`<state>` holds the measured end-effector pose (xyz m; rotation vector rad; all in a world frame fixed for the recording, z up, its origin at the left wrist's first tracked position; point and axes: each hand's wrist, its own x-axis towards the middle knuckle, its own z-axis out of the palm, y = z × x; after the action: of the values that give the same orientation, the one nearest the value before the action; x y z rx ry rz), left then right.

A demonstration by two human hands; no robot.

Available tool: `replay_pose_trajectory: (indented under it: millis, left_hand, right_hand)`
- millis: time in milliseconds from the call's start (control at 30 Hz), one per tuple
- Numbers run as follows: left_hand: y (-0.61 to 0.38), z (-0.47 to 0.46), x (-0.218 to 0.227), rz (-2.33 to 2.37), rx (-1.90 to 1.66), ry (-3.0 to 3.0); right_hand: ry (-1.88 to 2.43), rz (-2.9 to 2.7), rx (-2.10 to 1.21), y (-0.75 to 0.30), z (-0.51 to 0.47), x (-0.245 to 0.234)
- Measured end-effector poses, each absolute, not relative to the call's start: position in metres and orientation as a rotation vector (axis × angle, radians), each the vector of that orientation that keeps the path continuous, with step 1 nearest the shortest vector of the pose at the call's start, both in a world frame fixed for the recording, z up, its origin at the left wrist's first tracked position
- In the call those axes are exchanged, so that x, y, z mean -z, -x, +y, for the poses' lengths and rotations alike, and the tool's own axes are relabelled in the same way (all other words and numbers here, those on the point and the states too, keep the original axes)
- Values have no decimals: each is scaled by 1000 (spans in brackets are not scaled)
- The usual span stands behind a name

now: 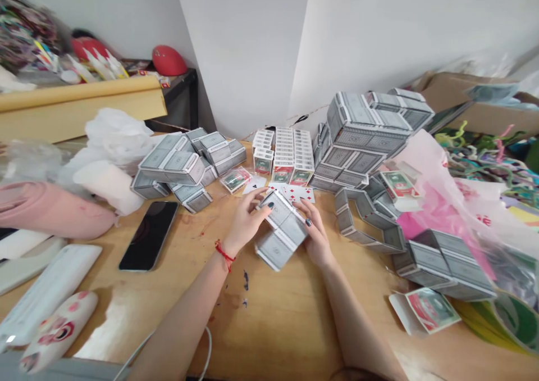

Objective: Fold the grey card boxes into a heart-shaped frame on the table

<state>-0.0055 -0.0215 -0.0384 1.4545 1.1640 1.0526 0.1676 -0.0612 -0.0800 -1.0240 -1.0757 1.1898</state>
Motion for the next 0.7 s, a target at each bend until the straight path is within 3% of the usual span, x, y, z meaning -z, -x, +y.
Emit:
replay_pose_trajectory:
  millis: [167, 700]
  left_hand:
    - [0, -22, 47, 1119, -1083, -1701]
    - [-7, -26, 67, 1021, -1030, -1611]
  right_hand:
    - [1178, -1140, -1059, -172, -60, 78]
    - [1249, -834, -1222, -163, -56, 75]
